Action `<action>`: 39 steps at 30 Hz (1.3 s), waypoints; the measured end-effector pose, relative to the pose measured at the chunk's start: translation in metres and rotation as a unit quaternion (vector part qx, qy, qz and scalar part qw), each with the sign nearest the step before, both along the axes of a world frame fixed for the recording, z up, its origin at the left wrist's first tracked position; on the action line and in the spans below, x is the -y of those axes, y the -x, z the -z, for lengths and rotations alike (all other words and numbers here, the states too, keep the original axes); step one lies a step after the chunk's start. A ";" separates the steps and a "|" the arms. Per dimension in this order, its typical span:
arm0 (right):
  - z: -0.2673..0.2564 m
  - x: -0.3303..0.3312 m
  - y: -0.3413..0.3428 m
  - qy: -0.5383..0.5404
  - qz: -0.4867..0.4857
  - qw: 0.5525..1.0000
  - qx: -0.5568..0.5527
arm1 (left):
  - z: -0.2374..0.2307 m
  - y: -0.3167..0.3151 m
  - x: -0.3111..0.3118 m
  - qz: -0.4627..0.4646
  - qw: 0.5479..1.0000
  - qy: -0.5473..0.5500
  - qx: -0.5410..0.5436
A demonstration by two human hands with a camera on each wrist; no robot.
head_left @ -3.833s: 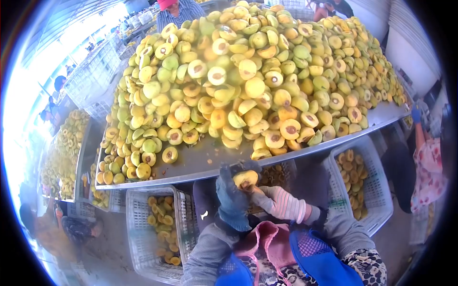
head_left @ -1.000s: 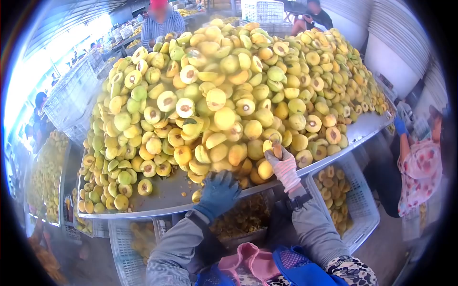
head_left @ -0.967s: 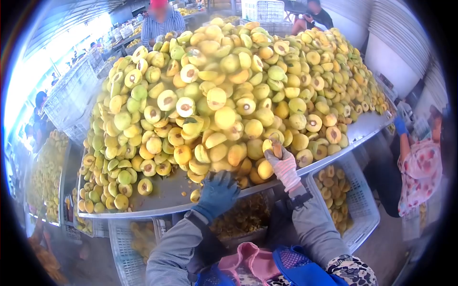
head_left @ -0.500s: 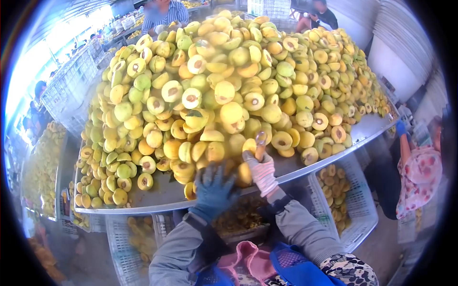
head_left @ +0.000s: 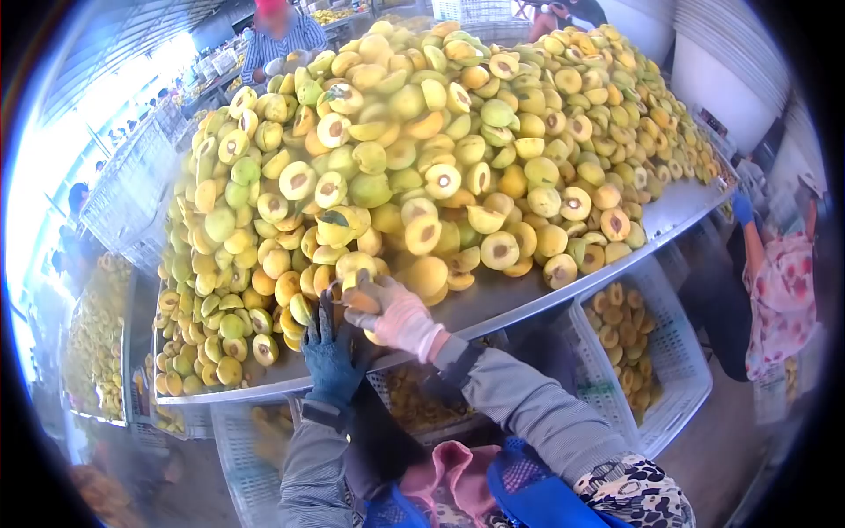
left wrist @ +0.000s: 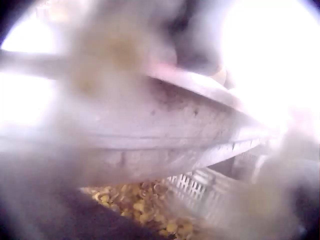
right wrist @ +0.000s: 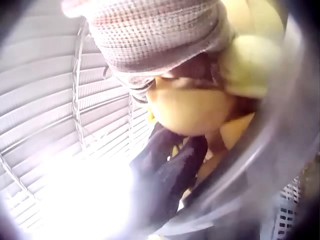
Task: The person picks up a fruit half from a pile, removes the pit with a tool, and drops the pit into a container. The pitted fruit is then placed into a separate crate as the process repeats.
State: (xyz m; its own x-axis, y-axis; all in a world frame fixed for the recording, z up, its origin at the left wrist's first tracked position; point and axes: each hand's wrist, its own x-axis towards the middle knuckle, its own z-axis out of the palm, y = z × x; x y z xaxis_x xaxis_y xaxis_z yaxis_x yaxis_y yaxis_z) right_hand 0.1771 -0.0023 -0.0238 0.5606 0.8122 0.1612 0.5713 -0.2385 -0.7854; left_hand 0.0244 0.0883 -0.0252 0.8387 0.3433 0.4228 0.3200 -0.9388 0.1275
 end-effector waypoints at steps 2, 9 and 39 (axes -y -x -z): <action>0.013 0.013 -0.009 -0.082 -0.013 0.996 -0.038 | 0.008 0.000 0.005 0.000 0.998 -0.001 0.066; 0.004 0.117 -0.048 -0.245 0.102 0.923 -0.277 | 0.001 -0.007 0.038 0.008 0.987 -0.015 0.157; -0.040 0.176 0.055 -0.145 -0.003 0.989 -0.023 | -0.057 0.001 0.083 0.189 0.557 0.741 0.325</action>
State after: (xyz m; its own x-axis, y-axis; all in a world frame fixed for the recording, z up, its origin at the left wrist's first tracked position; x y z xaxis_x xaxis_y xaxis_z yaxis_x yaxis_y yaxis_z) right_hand 0.1225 -0.1786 0.0159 0.5685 0.7382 0.3631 0.5347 0.0039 -0.8450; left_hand 0.0232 0.0052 0.0322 0.8046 0.5698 0.1673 -0.4309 0.3664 0.8247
